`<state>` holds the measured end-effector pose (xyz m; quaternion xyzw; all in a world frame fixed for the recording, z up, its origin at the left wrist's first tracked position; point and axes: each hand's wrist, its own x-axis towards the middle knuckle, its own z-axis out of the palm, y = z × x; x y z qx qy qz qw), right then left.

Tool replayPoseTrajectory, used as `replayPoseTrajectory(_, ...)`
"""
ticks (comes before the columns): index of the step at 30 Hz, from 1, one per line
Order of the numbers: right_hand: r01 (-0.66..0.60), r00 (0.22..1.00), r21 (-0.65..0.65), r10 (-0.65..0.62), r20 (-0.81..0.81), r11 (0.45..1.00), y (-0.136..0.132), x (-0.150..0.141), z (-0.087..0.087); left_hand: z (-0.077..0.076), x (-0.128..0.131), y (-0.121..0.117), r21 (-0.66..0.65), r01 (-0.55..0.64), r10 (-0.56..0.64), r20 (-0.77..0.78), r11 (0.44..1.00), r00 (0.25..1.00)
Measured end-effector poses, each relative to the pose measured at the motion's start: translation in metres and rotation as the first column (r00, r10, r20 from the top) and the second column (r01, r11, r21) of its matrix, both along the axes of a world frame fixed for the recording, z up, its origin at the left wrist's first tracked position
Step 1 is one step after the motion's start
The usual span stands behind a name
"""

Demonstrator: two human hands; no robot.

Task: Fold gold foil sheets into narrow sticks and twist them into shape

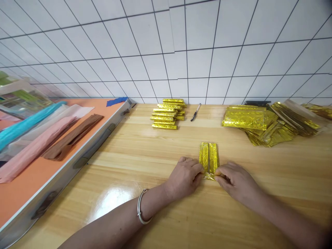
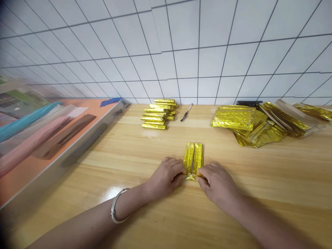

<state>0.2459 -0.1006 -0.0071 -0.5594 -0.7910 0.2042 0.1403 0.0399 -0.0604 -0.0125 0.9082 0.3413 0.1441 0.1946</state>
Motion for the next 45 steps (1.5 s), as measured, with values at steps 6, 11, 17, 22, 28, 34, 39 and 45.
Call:
replayPoseTrajectory(6, -0.002, 1.0, 0.008, 0.002, 0.025, 1.0, 0.002, 0.0, 0.0, -0.002, 0.0, 0.0, 0.01, 0.0, 0.0, -0.003, 1.0, 1.0)
replayPoseTrajectory(11, -0.04, 0.999, 0.029, 0.041, -0.028, 0.999, 0.004, 0.002, -0.001, -0.001, -0.001, -0.002, 0.11, 0.004, 0.001, -0.05, 0.994, 0.999)
replayPoseTrajectory(17, -0.07, 0.996, 0.055, 0.073, -0.059, 0.996, 0.006, 0.006, -0.004, 0.002, -0.002, -0.006, 0.276, 0.29, -0.253, -0.162, 0.916, 0.954)
replayPoseTrajectory(22, -0.061, 0.998, 0.045, 0.062, -0.032, 0.997, 0.007, 0.005, -0.005, 0.001, -0.001, -0.008, 0.335, 0.379, -0.336, -0.182, 0.863, 0.924)
replayPoseTrajectory(28, -0.039, 0.999, 0.034, 0.04, -0.031, 0.999, 0.006, 0.004, -0.004, 0.005, 0.002, -0.017, 0.323, 0.369, -0.302, -0.239, 0.871, 0.923)
replayPoseTrajectory(34, -0.078, 0.991, 0.0, 0.078, -0.11, 0.997, 0.009, 0.007, -0.005, 0.009, 0.003, -0.026, 0.347, 0.375, -0.283, -0.287, 0.859, 0.915)
replayPoseTrajectory(39, -0.101, 0.988, 0.005, 0.1, -0.121, 0.995, 0.01, 0.008, -0.004, 0.008, 0.003, -0.032, 0.325, 0.37, -0.263, -0.328, 0.87, 0.907)
replayPoseTrajectory(45, -0.12, 0.988, 0.03, 0.122, -0.099, 0.992, 0.009, 0.009, -0.008, 0.008, 0.005, -0.036, 0.318, 0.372, -0.264, -0.334, 0.872, 0.905)
